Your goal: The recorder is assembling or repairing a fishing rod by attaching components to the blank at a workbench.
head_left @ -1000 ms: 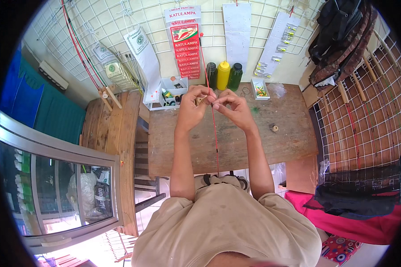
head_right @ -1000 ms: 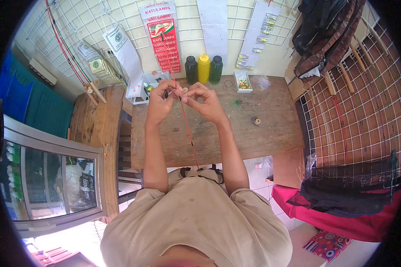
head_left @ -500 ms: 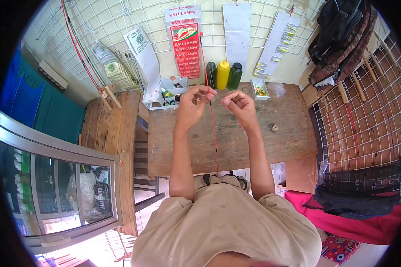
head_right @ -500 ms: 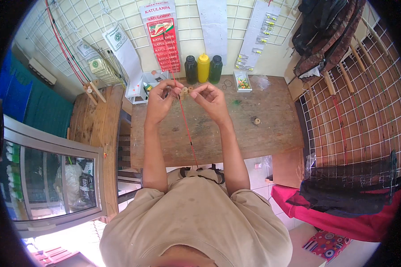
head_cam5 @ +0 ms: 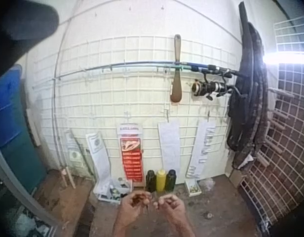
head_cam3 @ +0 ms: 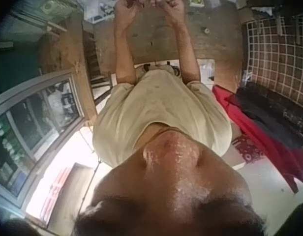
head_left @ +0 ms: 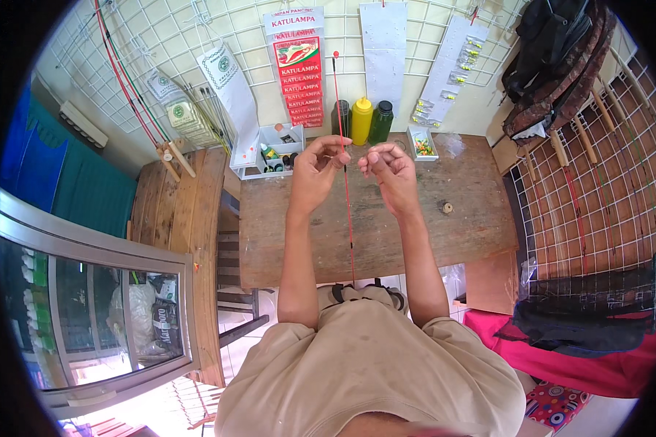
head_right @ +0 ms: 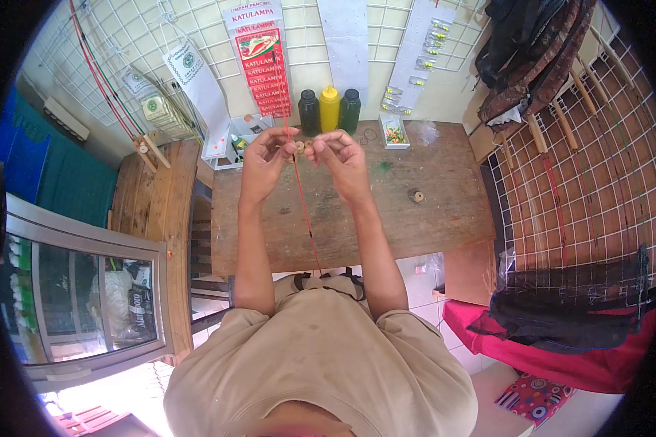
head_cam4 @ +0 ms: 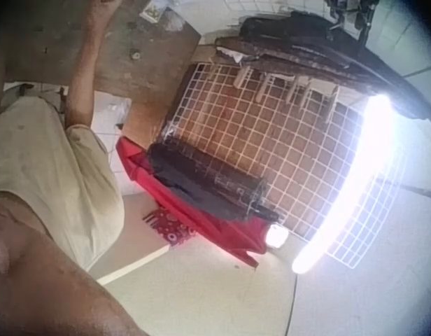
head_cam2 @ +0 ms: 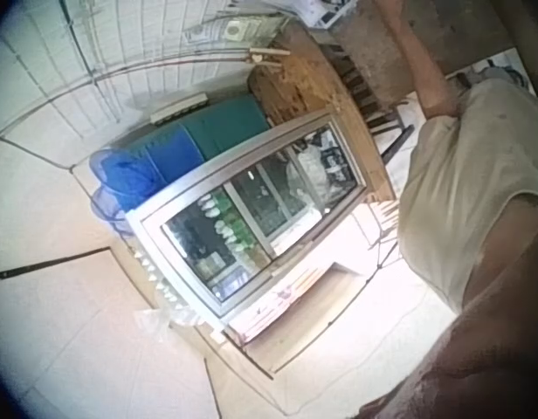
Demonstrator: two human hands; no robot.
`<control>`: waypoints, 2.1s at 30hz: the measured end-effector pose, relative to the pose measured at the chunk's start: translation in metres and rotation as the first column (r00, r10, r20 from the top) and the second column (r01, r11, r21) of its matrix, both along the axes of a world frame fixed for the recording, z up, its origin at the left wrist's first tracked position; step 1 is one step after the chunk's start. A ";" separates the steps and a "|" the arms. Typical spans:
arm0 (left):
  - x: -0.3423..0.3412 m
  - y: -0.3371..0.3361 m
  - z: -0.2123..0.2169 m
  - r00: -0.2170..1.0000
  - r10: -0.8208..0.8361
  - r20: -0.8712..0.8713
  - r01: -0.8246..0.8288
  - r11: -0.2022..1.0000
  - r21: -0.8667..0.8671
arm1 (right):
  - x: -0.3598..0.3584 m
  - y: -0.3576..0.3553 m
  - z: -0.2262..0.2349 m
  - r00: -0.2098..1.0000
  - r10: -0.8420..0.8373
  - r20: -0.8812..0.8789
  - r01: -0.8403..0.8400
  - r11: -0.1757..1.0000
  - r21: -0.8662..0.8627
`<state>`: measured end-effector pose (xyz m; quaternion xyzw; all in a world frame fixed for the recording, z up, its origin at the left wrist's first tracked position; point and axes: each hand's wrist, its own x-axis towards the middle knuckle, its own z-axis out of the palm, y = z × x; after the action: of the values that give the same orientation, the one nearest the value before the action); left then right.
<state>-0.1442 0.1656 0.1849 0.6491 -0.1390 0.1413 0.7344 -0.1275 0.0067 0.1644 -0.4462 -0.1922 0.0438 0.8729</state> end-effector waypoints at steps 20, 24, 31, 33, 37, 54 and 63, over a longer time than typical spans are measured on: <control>0.002 0.004 -0.007 0.975 -0.207 -0.074 0.203 0.977 -0.064 | 0.002 0.005 -0.002 0.933 -0.283 0.223 0.328 0.923 -0.200; 0.002 0.001 -0.012 0.965 -0.255 -0.068 0.251 0.966 -0.062 | 0.002 0.006 -0.002 0.920 -0.333 0.207 0.372 0.908 -0.191; 0.004 -0.004 -0.015 0.955 -0.287 -0.076 0.278 0.954 -0.110 | 0.001 0.005 -0.002 0.924 -0.346 0.163 0.369 0.920 -0.136; 0.004 -0.007 -0.010 0.964 -0.255 -0.069 0.246 0.962 -0.119 | 0.002 0.003 -0.002 0.922 -0.358 0.149 0.375 0.921 -0.105; 0.007 -0.008 -0.013 0.973 -0.227 -0.040 0.221 0.969 -0.106 | 0.002 0.001 -0.002 0.920 -0.357 0.160 0.373 0.924 -0.088; 0.009 -0.010 -0.015 0.984 -0.174 -0.025 0.169 0.977 -0.132 | -0.010 -0.004 0.021 0.862 -0.346 0.370 0.470 0.819 -0.329; 0.008 -0.012 -0.012 0.988 -0.148 -0.037 0.142 0.979 -0.146 | -0.006 -0.012 0.030 0.656 -0.290 0.697 0.703 0.570 -0.425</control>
<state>-0.1358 0.1539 0.1728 0.5864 -0.1578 0.0813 0.7904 -0.1333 -0.0051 0.1945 -0.7544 -0.2662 -0.2832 0.5290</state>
